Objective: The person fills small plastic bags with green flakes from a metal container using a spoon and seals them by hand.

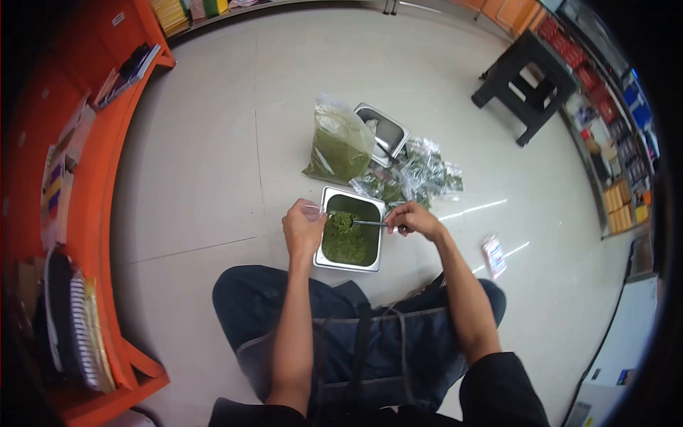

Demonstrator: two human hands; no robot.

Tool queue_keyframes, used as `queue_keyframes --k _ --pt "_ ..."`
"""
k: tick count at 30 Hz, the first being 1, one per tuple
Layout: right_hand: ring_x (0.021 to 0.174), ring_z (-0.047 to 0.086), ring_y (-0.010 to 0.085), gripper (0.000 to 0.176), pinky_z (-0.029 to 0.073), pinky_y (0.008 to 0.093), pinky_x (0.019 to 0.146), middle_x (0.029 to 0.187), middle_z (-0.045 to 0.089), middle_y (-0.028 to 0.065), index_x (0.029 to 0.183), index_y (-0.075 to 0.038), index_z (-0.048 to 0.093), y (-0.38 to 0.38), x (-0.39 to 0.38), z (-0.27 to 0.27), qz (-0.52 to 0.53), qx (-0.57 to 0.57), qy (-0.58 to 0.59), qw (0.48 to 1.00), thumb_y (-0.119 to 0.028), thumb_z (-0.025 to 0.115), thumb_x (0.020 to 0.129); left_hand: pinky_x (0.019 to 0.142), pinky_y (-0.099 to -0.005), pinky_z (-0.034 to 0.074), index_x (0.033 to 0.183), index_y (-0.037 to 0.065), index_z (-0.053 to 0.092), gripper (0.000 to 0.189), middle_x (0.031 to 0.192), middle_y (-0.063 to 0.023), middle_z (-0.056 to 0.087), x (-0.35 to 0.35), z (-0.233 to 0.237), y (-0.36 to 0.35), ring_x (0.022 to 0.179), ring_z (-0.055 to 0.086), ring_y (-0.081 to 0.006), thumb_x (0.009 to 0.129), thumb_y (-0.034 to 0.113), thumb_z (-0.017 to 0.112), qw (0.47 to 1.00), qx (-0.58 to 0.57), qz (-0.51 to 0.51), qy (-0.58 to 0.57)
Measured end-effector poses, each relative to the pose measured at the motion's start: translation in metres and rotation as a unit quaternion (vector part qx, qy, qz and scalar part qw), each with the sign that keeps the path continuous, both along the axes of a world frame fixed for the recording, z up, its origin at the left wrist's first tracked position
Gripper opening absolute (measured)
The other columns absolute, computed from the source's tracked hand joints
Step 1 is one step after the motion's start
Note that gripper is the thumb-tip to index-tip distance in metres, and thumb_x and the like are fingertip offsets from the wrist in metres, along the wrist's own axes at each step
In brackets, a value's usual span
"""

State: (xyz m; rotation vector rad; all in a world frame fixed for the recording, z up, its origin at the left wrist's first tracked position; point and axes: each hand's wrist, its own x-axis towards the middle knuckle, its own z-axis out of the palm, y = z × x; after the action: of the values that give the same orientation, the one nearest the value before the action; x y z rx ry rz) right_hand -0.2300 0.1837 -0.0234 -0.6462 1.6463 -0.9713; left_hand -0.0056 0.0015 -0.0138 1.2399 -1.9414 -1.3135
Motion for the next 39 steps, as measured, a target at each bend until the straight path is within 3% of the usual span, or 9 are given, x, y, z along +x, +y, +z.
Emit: queue_keyframes --k 8,18,25,39 --pt "0.066 0.059 0.0129 0.016 0.046 0.0269 0.064 0.077 0.071 0.0081 0.090 0.003 0.073 0.004 -0.003 -0.012 0.009 -0.019 0.017 1.000 -0.003 0.062 0.079 0.080 -0.0444 0.055 0.093 0.004 0.067 0.022 0.092 -0.0164 0.073 0.002 -0.004 -0.004 0.092 0.069 -0.0366 0.074 0.011 0.077 0.998 0.010 0.015 -0.067" --pt "0.075 0.058 0.0130 0.017 0.046 0.0275 0.072 0.081 0.071 0.0066 0.094 0.003 0.071 0.005 0.000 -0.013 0.050 -0.021 0.081 0.995 -0.003 0.061 0.082 0.081 -0.0449 0.055 0.093 0.005 0.065 0.020 0.093 -0.0156 0.073 0.004 0.003 -0.002 0.093 0.069 -0.0367 0.077 0.012 0.075 0.997 0.015 0.020 -0.068" --pt "0.077 0.055 0.0115 0.016 0.044 0.0268 0.074 0.080 0.069 0.0042 0.095 0.000 0.070 0.007 -0.004 -0.025 0.048 -0.015 0.051 0.997 -0.005 0.059 0.084 0.080 -0.0455 0.055 0.094 0.005 0.065 0.020 0.093 -0.0151 0.072 0.004 0.004 -0.003 0.093 0.069 -0.0363 0.078 0.012 0.075 0.997 0.002 0.010 -0.074" --pt "0.076 0.056 0.0109 0.013 0.043 0.0267 0.074 0.077 0.069 0.0025 0.090 -0.002 0.071 0.002 0.001 -0.017 0.040 -0.004 0.103 0.994 -0.004 0.060 0.083 0.081 -0.0449 0.055 0.095 0.008 0.065 0.019 0.095 -0.0128 0.072 0.004 0.005 -0.003 0.095 0.068 -0.0353 0.079 0.013 0.074 0.992 -0.010 0.011 -0.124"
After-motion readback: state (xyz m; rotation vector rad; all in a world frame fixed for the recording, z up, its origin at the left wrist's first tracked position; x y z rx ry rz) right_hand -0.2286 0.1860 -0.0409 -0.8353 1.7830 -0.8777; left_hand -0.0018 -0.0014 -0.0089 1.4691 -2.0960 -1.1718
